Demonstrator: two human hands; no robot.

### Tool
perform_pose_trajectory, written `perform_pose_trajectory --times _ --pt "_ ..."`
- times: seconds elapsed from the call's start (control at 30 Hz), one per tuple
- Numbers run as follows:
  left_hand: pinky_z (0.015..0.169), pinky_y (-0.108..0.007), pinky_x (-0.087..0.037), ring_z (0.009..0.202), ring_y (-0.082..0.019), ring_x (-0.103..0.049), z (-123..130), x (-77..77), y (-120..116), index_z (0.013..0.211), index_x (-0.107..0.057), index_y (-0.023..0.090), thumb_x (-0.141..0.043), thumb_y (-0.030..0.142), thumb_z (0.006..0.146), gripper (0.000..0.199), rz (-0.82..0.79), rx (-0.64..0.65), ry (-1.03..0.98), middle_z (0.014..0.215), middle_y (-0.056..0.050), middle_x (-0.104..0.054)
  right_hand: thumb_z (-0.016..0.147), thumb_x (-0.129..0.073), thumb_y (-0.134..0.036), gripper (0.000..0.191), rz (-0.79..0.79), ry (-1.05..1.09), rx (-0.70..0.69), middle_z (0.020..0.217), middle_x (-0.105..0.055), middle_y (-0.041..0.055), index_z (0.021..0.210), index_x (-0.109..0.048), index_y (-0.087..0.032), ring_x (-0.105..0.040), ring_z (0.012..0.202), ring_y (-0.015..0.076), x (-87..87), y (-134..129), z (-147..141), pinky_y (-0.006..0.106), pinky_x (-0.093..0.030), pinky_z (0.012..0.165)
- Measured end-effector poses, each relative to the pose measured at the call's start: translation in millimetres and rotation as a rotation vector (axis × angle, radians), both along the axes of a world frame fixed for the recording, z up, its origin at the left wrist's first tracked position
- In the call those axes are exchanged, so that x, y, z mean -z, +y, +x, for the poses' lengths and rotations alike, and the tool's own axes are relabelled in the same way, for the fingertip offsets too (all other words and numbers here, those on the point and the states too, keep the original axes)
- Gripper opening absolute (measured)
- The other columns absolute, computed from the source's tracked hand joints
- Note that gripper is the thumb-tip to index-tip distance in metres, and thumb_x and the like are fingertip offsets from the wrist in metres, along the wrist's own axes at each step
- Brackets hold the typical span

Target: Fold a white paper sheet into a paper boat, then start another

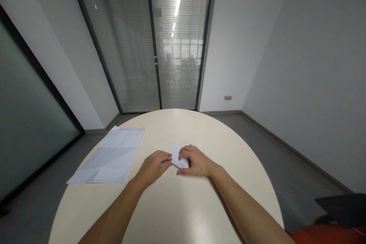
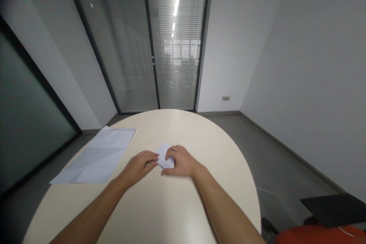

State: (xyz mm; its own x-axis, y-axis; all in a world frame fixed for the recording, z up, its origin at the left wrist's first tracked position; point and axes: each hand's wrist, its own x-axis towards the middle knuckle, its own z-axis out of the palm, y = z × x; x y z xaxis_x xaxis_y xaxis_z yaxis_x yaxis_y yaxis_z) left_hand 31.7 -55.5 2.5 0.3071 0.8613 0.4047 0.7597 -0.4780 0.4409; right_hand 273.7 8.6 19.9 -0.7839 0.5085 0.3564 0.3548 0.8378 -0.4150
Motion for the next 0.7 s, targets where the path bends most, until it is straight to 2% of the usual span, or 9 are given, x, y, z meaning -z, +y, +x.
perform_pose_trajectory --times 0.27,0.4,0.57,0.7 --pt "0.097 -0.035 -0.051 0.106 -0.020 -0.067 1.2 -0.8 -1.1 0.100 -0.075 0.024 -0.063 0.028 0.095 0.013 -0.019 -0.017 -0.006 0.111 -0.003 -0.076 0.073 -0.085 -0.044 0.037 -0.010 0.005 -0.011 0.104 -0.071 0.0049 0.099 -0.070 -0.023 -0.062 0.103 0.0244 -1.4 0.1 1.7 0.038 -0.043 0.096" --pt "0.090 -0.032 -0.050 0.099 -0.019 -0.066 2.6 -4.4 -3.3 0.095 -0.072 0.024 -0.059 0.028 0.097 0.014 -0.037 -0.031 0.018 0.102 -0.002 -0.074 0.072 -0.085 -0.038 0.033 -0.016 0.009 -0.009 0.103 -0.072 0.0048 0.098 -0.071 -0.022 -0.063 0.103 0.0245 -1.5 -0.6 2.3 0.037 -0.044 0.095" --pt "0.084 -0.030 -0.048 0.094 -0.019 -0.066 2.5 -7.5 -4.1 0.093 -0.068 0.023 -0.053 0.030 0.100 0.018 -0.063 -0.060 0.060 0.097 -0.002 -0.071 0.084 -0.071 -0.025 0.012 -0.050 0.029 0.018 0.100 -0.074 0.0047 0.096 -0.072 -0.022 -0.064 0.100 0.0225 -1.7 0.5 2.2 0.035 -0.045 0.094" --pt "0.083 -0.030 -0.047 0.093 -0.019 -0.065 3.9 -9.0 -4.1 0.094 -0.067 0.022 -0.051 0.029 0.100 0.018 -0.069 -0.095 0.094 0.097 -0.002 -0.070 0.090 -0.065 -0.028 0.014 -0.085 0.021 0.091 0.094 -0.073 0.0056 0.099 -0.073 -0.020 -0.064 0.091 0.0205 -0.1 2.4 2.9 0.031 -0.047 0.084"
